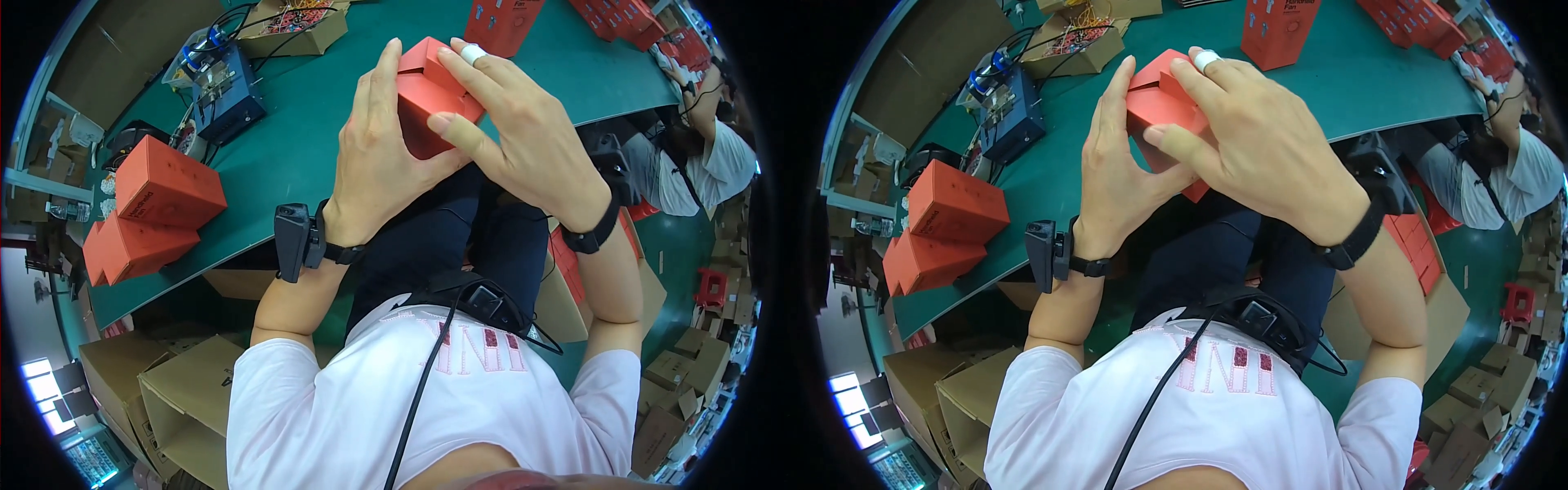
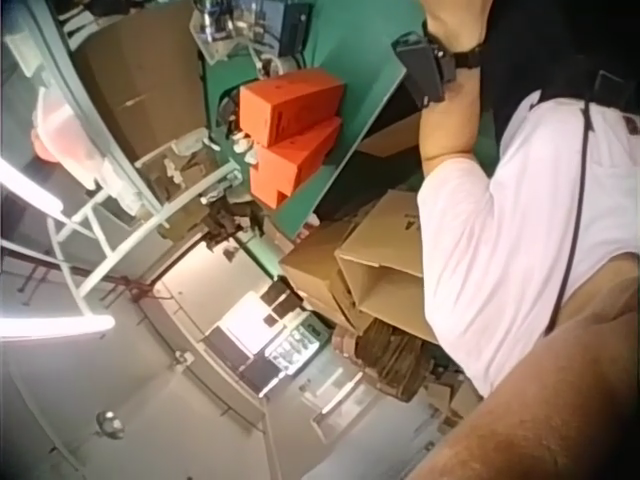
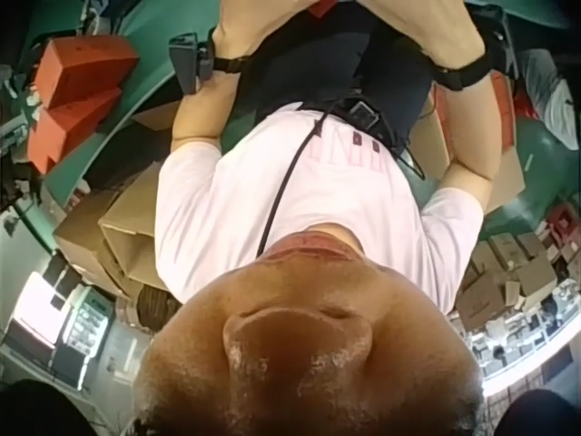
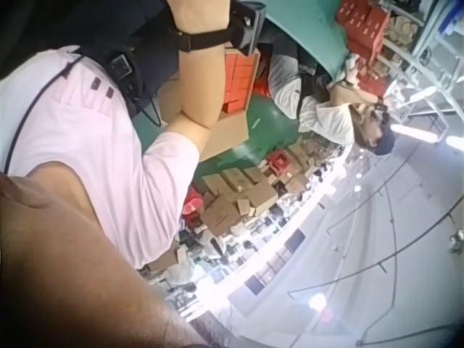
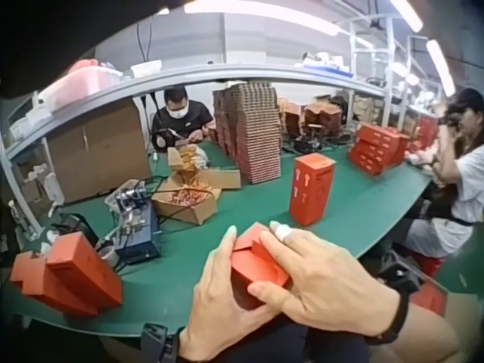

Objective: Packaging handheld electronic devices into foam sleeves and then into red retail boxes.

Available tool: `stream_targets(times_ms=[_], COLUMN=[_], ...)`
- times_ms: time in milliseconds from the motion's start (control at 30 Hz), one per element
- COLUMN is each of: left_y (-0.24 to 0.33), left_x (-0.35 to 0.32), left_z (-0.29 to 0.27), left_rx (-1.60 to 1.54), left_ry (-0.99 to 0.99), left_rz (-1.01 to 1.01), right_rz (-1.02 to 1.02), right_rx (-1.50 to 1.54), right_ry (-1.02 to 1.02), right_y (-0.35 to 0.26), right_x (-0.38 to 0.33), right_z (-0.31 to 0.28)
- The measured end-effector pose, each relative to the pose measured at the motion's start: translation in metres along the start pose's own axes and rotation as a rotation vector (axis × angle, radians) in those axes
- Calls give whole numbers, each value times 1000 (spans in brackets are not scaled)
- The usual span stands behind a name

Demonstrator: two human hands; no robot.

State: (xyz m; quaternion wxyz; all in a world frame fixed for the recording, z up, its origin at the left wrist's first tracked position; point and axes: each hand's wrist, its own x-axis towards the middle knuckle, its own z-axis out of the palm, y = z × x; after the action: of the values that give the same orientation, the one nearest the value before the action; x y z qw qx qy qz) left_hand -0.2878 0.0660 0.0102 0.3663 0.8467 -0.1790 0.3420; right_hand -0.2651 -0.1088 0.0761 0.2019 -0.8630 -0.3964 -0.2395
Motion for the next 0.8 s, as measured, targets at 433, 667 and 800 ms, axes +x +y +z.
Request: stream_targets(times_ms=[433,667,800], left_y=[5,1,4], left_x=[-1,-7,-9], left_z=[9,19,20], left_rx=[39,85,46], left_ry=[45,152,208], left_rz=[46,75,65], right_rz=[183,197,134], right_rx=[152,187,156], right_ry=[215,158,125], right_y=[14,16,15], right_x=[0,7,7], right_z=[18,14,11])
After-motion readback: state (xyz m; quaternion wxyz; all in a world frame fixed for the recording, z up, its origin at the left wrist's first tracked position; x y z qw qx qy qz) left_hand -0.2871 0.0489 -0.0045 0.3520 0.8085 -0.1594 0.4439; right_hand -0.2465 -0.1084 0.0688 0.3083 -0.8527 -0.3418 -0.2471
